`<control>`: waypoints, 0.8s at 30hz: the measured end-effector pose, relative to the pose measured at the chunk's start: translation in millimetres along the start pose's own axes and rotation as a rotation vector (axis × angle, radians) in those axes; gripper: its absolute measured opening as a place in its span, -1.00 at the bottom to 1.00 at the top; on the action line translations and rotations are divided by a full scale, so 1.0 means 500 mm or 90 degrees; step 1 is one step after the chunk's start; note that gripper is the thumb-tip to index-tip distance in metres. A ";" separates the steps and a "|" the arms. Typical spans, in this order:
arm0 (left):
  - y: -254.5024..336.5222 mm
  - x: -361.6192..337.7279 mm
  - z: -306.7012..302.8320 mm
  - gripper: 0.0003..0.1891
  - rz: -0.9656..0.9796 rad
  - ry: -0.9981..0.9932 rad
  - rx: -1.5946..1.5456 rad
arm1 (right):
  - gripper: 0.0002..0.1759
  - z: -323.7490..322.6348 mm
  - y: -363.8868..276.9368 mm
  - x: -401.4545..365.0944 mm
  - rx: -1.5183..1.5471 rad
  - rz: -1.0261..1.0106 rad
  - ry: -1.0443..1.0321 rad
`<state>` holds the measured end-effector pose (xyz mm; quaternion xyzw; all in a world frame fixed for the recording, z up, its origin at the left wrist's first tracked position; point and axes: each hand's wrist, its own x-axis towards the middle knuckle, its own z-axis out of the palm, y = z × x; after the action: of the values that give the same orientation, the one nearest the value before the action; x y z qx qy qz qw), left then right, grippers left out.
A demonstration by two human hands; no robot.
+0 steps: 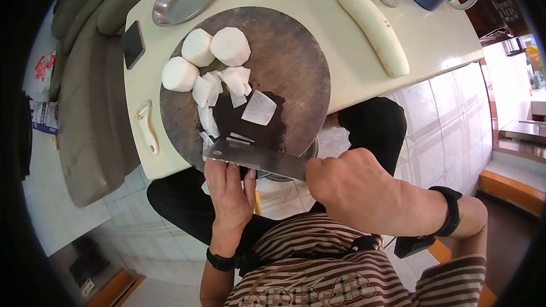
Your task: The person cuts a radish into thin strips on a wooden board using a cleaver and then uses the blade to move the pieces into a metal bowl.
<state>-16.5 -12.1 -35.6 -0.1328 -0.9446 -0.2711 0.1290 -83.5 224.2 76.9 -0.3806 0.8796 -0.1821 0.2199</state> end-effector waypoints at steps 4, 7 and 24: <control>0.000 0.000 0.010 -0.50 0.003 0.017 -0.007 | -0.89 0.017 -0.007 0.021 -0.013 -0.025 0.033; -0.004 -0.010 0.015 -0.50 -0.001 0.011 0.007 | -0.89 0.016 -0.010 0.019 -0.027 -0.042 0.029; 0.004 -0.012 0.001 -0.45 0.013 0.051 0.015 | -0.89 0.032 0.020 -0.039 0.033 0.034 0.115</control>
<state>-10.4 -11.3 -36.8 -0.1295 -0.9405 -0.2636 0.1712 -69.2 242.8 63.4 -0.3331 0.9007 -0.2322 0.1542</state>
